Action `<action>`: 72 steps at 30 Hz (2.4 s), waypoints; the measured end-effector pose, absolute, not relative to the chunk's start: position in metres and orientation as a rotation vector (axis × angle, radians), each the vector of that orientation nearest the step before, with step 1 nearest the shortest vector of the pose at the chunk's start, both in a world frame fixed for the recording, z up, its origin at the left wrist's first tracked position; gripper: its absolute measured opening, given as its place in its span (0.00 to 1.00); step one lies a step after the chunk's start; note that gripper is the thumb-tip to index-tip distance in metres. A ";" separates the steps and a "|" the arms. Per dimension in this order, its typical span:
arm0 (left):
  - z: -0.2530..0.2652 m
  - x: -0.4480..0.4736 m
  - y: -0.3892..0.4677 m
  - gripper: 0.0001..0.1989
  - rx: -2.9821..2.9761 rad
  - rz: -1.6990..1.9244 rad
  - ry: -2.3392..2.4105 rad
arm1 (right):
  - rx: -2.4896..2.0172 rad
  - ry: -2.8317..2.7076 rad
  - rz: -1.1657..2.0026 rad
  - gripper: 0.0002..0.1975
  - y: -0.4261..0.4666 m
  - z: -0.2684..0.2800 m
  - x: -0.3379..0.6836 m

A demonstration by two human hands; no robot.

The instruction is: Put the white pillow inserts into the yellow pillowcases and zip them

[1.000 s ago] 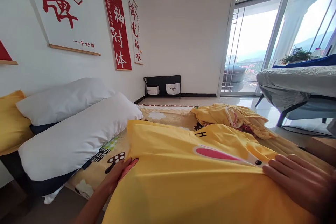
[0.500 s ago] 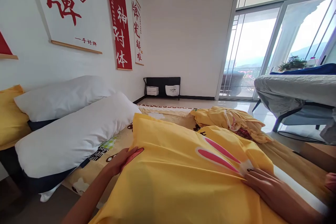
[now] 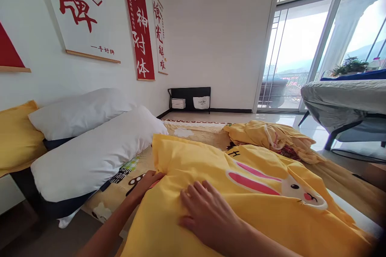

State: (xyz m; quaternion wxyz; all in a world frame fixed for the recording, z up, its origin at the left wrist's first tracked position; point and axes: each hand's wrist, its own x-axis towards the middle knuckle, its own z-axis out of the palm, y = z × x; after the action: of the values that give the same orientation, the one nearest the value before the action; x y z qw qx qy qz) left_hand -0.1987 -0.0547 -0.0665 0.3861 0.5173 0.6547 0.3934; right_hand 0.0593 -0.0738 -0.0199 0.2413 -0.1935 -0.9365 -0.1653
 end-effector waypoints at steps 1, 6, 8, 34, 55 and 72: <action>-0.069 -0.200 -0.055 0.22 1.350 0.984 1.690 | -0.513 -2.601 -0.449 0.13 -0.069 -0.032 0.050; -0.093 -0.209 -0.053 0.17 1.500 0.756 1.915 | -0.294 -2.777 -0.499 0.08 -0.047 -0.062 0.050; -0.101 -0.210 -0.052 0.14 1.523 0.708 1.967 | -0.268 -2.792 -0.539 0.09 -0.048 -0.054 0.057; -0.101 -0.203 -0.064 0.07 1.789 0.495 2.113 | -0.256 -2.712 -0.584 0.13 -0.045 -0.042 0.051; -0.112 -0.209 -0.090 0.25 1.890 0.736 2.114 | -0.622 -2.536 -0.542 0.20 -0.011 -0.052 0.156; -0.085 -0.164 -0.104 0.13 2.113 0.752 1.659 | -0.458 -2.238 -0.734 0.16 -0.007 -0.035 0.160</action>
State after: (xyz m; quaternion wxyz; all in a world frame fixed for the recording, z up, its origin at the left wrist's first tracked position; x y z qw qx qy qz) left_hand -0.1641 -0.1040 -0.0849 0.1751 0.7457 0.5855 0.2654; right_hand 0.1604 -0.0065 -0.0346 0.3624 -0.1777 -0.8693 -0.2851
